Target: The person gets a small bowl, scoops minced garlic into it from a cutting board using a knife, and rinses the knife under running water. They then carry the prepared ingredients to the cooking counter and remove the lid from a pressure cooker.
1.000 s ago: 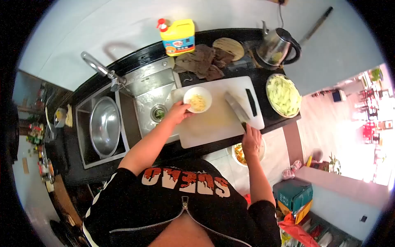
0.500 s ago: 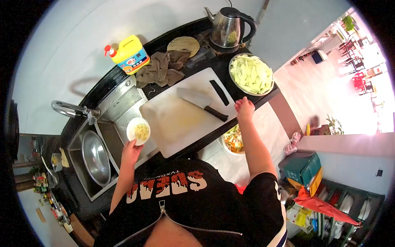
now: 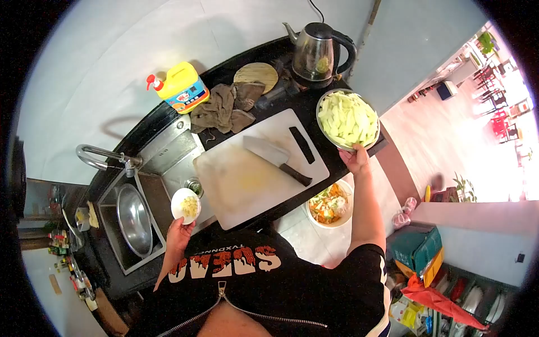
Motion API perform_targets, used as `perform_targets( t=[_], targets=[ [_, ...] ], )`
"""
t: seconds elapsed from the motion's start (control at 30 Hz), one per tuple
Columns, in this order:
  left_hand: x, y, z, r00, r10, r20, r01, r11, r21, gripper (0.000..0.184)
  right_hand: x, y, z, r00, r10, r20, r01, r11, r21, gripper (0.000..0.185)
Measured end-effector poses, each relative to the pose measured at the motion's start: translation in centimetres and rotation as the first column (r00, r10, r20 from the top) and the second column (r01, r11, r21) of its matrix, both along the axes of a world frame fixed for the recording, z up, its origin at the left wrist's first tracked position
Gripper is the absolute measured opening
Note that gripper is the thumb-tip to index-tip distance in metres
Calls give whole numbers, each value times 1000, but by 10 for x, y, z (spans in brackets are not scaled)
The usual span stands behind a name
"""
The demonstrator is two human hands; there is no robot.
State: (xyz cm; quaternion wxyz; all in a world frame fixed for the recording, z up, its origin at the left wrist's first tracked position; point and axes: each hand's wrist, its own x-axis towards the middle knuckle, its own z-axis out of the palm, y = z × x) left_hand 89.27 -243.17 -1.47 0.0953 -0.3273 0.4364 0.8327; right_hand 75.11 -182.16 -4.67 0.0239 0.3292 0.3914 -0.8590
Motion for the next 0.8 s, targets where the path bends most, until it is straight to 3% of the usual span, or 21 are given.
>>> perform_targets(
  t=[0.2, 0.33, 0.47, 0.57, 0.63, 0.67, 0.7, 0.73, 0.77, 0.8],
  targets=[
    [-1, 3, 1, 1000, -8, -8, 8, 1000, 13, 32, -5, 16, -21, 999, 29, -29, -30, 999, -18, 39],
    [-3, 8, 7, 1000, -12, -5, 12, 1000, 1, 32, -6, 9, -25, 997, -75, 12, 74, 997, 38, 41],
    [-6, 4, 9, 999, -41, -28, 42, 999, 3, 32, 10, -19, -24, 985, -170, -6, 169, 985, -31, 40],
    [-5, 4, 8, 997, -54, -48, 55, 998, 21, 35, 34, -31, -21, 974, -186, 131, 194, 980, -47, 36],
    [-4, 6, 3, 996, -40, -74, 41, 999, 9, 35, 48, -43, -15, 975, -213, -60, 209, 976, -66, 32],
    [-1, 0, -18, 997, -34, -73, 37, 999, 35, 29, 51, -45, -1, 994, -112, -14, 112, 993, -37, 31],
    [0, -2, -28, 997, -39, -65, 42, 998, 47, 30, 57, -38, -2, 993, 60, -102, -71, 992, -107, 33],
    [-1, 4, -34, 996, -53, -75, 57, 996, 64, 31, 59, -27, -17, 992, 92, -90, -94, 995, -17, 37],
    [-4, 7, -37, 994, -65, -87, 71, 995, 72, 32, 58, -36, 1, 989, 124, -86, -125, 992, -8, 39],
    [-5, 8, -37, 993, -70, -98, 78, 994, 82, 33, 64, -45, 14, 998, 46, -43, -47, 999, -27, 34]
  ],
)
